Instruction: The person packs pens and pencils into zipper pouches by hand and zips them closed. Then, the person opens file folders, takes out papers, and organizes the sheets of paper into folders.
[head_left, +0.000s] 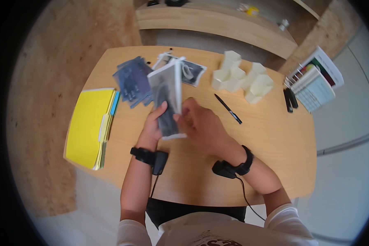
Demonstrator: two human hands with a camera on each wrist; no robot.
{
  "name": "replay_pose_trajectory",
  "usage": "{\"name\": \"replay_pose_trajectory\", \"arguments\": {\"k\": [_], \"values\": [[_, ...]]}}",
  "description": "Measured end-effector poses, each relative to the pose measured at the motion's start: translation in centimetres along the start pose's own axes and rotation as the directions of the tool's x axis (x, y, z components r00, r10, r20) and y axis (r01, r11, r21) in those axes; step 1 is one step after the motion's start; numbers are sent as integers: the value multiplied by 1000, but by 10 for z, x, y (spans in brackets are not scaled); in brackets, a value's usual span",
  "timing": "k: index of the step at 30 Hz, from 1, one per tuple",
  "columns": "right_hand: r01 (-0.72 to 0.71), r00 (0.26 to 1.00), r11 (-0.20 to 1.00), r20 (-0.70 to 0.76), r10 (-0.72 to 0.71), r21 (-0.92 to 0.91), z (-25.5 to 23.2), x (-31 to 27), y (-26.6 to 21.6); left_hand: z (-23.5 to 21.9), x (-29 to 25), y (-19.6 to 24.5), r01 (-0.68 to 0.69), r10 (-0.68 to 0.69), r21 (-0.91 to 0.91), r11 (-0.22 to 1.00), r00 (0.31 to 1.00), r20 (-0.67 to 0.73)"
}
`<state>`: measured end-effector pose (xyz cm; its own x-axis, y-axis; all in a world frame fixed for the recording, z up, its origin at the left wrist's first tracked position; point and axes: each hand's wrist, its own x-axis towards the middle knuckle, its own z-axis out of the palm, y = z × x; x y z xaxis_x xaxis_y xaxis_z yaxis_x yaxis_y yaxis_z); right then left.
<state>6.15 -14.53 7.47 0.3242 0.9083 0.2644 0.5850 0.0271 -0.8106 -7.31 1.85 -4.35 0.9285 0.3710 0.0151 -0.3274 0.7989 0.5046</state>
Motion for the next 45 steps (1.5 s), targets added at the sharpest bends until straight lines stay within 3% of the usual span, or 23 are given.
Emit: {"name": "replay_pose_trajectory", "arguments": {"k": [2, 3, 5, 6, 7, 8, 10, 12, 14, 15, 16, 18, 20, 22, 24, 28, 30, 32, 36, 40, 43, 45], "values": [[76, 996, 987, -41, -82, -140, -6, -5, -14, -1, -3, -2, -112, 120, 92, 989, 989, -87], [61, 996, 990, -62, -69, -126, -15, -4, -22, 0, -3, -3, -88, 98, 106, 990, 991, -89], [-157, 983, 986, -101, 151, -56, -33, 3, -33, 3, -4, -4, -108, 125, 156, 982, 987, -102], [-156, 984, 986, -100, 150, -50, -36, 6, -26, 4, -4, -5, -126, 147, 176, 976, 983, -109], [24, 973, 992, -224, -52, -124, -36, 9, -16, 9, -5, -5, -127, 149, 179, 976, 982, -114], [193, 910, 957, -326, -256, -215, -36, 11, -8, 13, -7, -4, -90, 111, 215, 972, 990, -87], [226, 912, 949, -294, -286, -222, -39, 18, 2, 23, -10, -3, -64, 87, 256, 964, 993, -76], [263, 911, 940, -265, -316, -216, -36, 22, 11, 32, -10, -1, 53, -53, 31, 998, 998, -16], [215, 955, 976, -215, -207, 17, -35, 24, 13, 29, -9, -3, 4, 6, 133, 991, 997, -78], [57, 977, 994, -212, -36, 93, -36, 22, 11, 28, -9, -3, 10, 1, 171, 985, 998, -63], [58, 977, 994, -208, -37, 97, -40, 22, 10, 29, -8, -4, 16, -7, 204, 979, 999, -47], [-104, 991, 995, -88, 103, -2, -49, 24, 13, 33, -5, -3, 13, -2, 200, 980, 998, -58], [-21, 994, 999, -103, 18, -37, -46, 23, 15, 33, -2, -4, -46, 86, 248, 968, 984, -156], [61, 990, 995, -121, -70, -74, -42, 20, 11, 46, 0, -5, -81, 126, 251, 965, 978, -169], [32, 999, 985, 10, -31, -167, -36, 14, 0, 48, 2, -4, -110, 160, 259, 960, 970, -182], [45, 991, 930, 131, 3, -364, -43, 13, 1, 27, 7, -2, -184, 251, 248, 951, 929, -271], [86, 928, 875, 358, 104, -477, -60, 7, 1, 19, 10, 1, -218, 285, 233, 948, 908, -308], [81, 898, 904, 424, 117, -419, -74, -1, 2, 15, 12, 5, -303, 337, 151, 941, 885, -320], [1, 822, 937, 534, 198, -349, -96, 3, -6, 32, 10, 6, -346, 368, 127, 930, 871, -325], [-35, 805, 922, 536, 255, -385, -104, 9, 2, 33, 11, 6, -386, 410, 140, 912, 847, -338], [-75, 850, 924, 461, 255, -375, -108, 8, 3, 29, 10, 7, -388, 403, 114, 915, 850, -340], [-177, 938, 879, 194, 287, -443, -102, 10, 13, 30, 11, 6, -378, 382, 80, 922, 866, -323]]}}
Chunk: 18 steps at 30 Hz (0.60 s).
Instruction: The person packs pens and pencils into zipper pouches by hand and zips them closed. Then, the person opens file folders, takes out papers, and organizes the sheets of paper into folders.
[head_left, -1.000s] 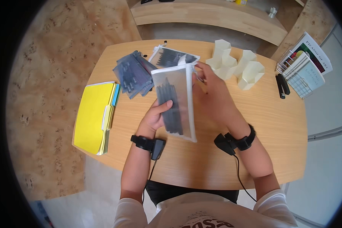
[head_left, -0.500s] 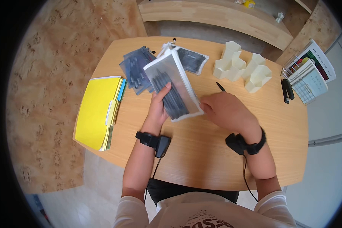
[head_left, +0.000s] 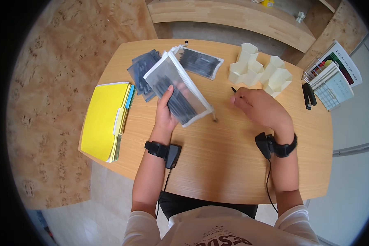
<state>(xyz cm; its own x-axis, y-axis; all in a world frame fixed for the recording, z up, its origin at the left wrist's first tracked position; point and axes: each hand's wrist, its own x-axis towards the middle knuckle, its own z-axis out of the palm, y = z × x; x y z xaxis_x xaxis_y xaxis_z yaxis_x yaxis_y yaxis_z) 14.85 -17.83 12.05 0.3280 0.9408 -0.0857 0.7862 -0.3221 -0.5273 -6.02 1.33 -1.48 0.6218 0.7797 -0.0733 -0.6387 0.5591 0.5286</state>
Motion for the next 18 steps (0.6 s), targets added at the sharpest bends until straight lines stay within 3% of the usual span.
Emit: {"name": "replay_pose_trajectory", "arguments": {"k": [1, 3, 6, 10, 12, 13, 15, 16, 17, 18], "values": [[-1, 1000, 1000, -2, 1, -1, 5, 4, 3, 1, -2, 0, 33, -34, 42, 999, 999, 24], [-231, 972, 901, -124, 199, -368, 20, 15, 12, -1, -4, 0, 62, -66, 88, 994, 997, 50], [-324, 944, 824, -101, 314, -465, 49, 32, 34, -7, -5, 0, 123, -130, 73, 990, 987, 98], [-314, 947, 837, -82, 311, -448, 61, 39, 17, -6, -6, -3, 195, -205, 79, 978, 970, 132], [-146, 966, 924, 151, 210, -355, 42, 29, -3, -7, -7, -2, 200, -211, 97, 975, 968, 132], [-142, 966, 924, 153, 207, -355, 38, 28, -6, -6, -7, -2, 213, -225, 91, 973, 962, 157], [-39, 995, 996, -91, 47, 78, 29, 28, -4, -4, -8, -2, 222, -234, 82, 972, 955, 181], [-38, 995, 996, -88, 45, 75, 26, 29, -4, -3, -9, -1, 231, -243, 81, 970, 950, 198], [28, 986, 909, -162, 44, 415, 23, 31, -4, -3, -9, -2, 241, -253, 80, 967, 943, 215], [114, 971, 708, -230, 70, 697, 22, 32, -4, -3, -10, -2, 241, -252, 77, 967, 944, 214]]}}
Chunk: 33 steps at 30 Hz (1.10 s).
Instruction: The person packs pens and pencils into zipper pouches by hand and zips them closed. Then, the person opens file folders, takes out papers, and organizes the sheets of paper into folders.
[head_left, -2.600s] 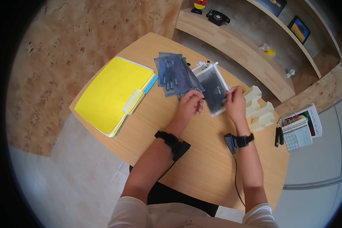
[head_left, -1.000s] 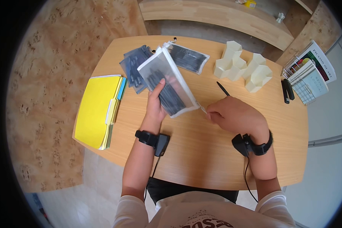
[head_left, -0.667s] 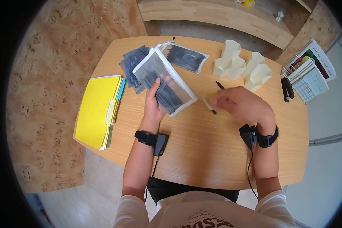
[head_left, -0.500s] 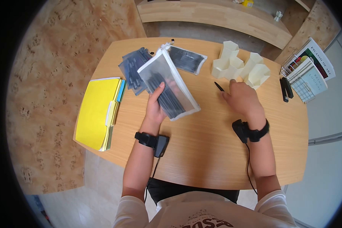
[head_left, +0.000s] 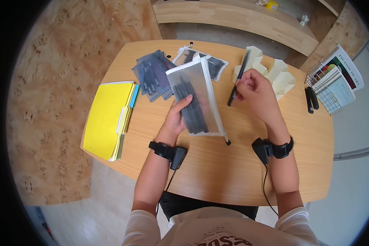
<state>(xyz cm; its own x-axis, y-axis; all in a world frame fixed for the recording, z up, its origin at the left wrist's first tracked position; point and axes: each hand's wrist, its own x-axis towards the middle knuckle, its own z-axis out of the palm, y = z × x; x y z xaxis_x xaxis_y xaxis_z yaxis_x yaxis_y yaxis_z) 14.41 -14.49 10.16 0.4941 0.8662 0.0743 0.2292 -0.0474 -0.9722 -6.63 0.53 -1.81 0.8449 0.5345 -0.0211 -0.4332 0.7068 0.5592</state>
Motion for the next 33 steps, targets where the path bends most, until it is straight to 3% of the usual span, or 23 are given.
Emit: {"name": "replay_pose_trajectory", "arguments": {"k": [1, 3, 7, 12, 16, 21, 25, 31, 33], "values": [[0, 1000, 1000, 0, 0, -1, 3, 0, 0, 0, 0, -1, -1, 1, 14, 1000, 1000, 0], [97, 994, 929, 4, -105, 358, 14, -2, -1, 1, 0, -2, -2, 2, 31, 1000, 1000, 3], [159, 985, 910, -3, -171, 384, 25, -4, -2, 2, -2, -3, 21, -22, 52, 998, 1000, 11], [245, 969, 846, -153, -195, 474, 27, -7, -13, 1, -3, -2, 41, -43, 55, 998, 998, 43], [209, 978, 878, -87, -190, 431, 27, -6, -5, -1, -3, -4, 43, -45, 35, 998, 997, 60], [291, 947, 847, -257, -190, 446, 27, -6, -9, -3, -2, -2, 45, -45, -3, 999, 996, 74], [272, 950, 871, -255, -177, 410, 26, -7, -11, -1, -2, -2, 68, -68, 4, 998, 990, 127], [73, 997, 959, -17, -71, 275, 32, -10, -5, 16, -4, 0, 76, -73, -20, 997, 988, 138], [282, 957, 959, 79, -280, -12, 32, -7, 14, 18, -4, 0, 83, -76, -43, 996, 987, 140]]}}
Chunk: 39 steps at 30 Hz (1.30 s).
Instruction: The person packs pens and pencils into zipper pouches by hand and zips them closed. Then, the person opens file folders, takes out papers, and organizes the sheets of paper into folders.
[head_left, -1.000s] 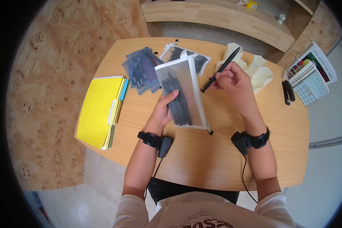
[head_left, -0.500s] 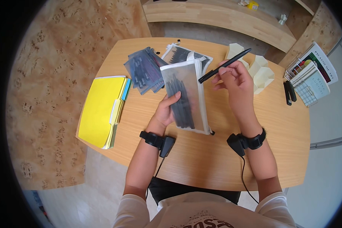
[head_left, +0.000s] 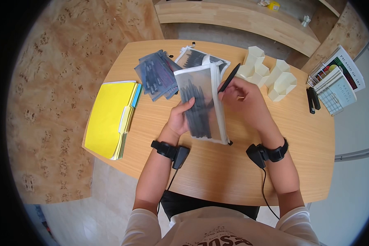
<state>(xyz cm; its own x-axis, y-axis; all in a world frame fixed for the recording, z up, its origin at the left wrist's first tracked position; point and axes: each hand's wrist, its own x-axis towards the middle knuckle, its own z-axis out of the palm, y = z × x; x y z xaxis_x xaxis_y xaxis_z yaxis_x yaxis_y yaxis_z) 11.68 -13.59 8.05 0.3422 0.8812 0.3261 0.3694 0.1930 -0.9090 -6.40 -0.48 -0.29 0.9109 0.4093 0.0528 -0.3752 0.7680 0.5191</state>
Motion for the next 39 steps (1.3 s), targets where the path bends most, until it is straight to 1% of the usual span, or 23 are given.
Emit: {"name": "replay_pose_trajectory", "arguments": {"k": [1, 3, 4, 6, 7, 9, 12, 16, 18, 19, 20, 22, 24, 25, 26, 27, 28, 30, 31, 33, 34, 36, 39], "values": [[0, 1000, 1000, 0, 0, 0, -4, -2, -7, -8, 0, 0, -2, 2, 11, 1000, 1000, -11], [-115, 955, 971, 244, 166, -212, -13, -5, -29, -19, 0, 0, -6, 6, 21, 1000, 1000, -23], [-114, 955, 971, 246, 165, -211, -17, -5, -30, -21, 0, 0, -2, 2, 31, 1000, 1000, -5], [-73, 901, 946, 385, 198, -317, -22, -6, -29, -25, -1, 0, 3, -3, 40, 999, 1000, 12], [-73, 901, 946, 385, 199, -317, -21, -7, -27, -22, -1, -1, 4, -4, 44, 999, 1000, 14], [-66, 942, 967, 303, 141, -246, -17, -10, -23, -19, 0, -2, 5, -6, 48, 999, 1000, 18], [-116, 958, 981, 243, 151, -152, -14, -9, -28, -15, -1, -2, -21, 23, 64, 998, 999, -27], [-135, 960, 980, 228, 166, -143, -14, -8, -23, -17, 1, -1, -42, 42, -11, 999, 999, -30], [-31, 992, 978, 110, 55, -207, -14, -8, -21, -20, 1, 0, -41, 40, -56, 998, 999, -13], [-31, 992, 978, 110, 55, -206, -14, -9, -19, -14, 0, 2, -82, 77, -81, 993, 995, -58], [-36, 986, 981, 155, 66, -189, -15, -11, -16, -11, 0, 3, -123, 112, -104, 987, 988, -103], [-39, 977, 984, 201, 73, -172, -17, -13, -16, -10, 1, 4, -156, 148, -140, 978, 987, -63], [-132, 859, 917, 418, 294, -376, -21, -14, -23, -12, 2, 4, -186, 185, -176, 967, 982, -23], [-132, 859, 918, 418, 294, -375, -22, -13, -27, -17, 2, 2, -234, 226, -79, 969, 970, -92], [-95, 807, 885, 485, 336, -455, -22, -10, -30, -20, 2, 0, -271, 271, 22, 962, 950, -156], [-50, 749, 848, 542, 382, -528, -23, -8, -32, -23, 2, -1, -270, 270, 21, 963, 950, -157], [-50, 748, 847, 542, 382, -528, -23, -10, -29, -24, 2, 0, -266, 268, 34, 963, 948, -171], [49, 829, 847, 495, 261, -529, -25, -12, -21, -25, 2, 1, -265, 269, 47, 963, 945, -186], [50, 828, 848, 496, 260, -528, -26, -10, -26, -20, 3, 1, -255, 266, 74, 964, 940, -216], [-77, 731, 800, 512, 451, -595, -32, -6, -42, -13, 3, 0, -243, 261, 101, 965, 933, -246], [-78, 731, 800, 511, 452, -595, -34, -8, -41, -11, 3, -1, -226, 255, 138, 964, 933, -253], [-167, 745, 886, 534, 400, -432, -38, -11, -36, -9, 3, -2, -207, 249, 176, 962, 933, -259], [-90, 765, 893, 544, 345, -440, -35, -12, -26, -7, 3, -4, -148, 209, 225, 963, 939, -275]]}}
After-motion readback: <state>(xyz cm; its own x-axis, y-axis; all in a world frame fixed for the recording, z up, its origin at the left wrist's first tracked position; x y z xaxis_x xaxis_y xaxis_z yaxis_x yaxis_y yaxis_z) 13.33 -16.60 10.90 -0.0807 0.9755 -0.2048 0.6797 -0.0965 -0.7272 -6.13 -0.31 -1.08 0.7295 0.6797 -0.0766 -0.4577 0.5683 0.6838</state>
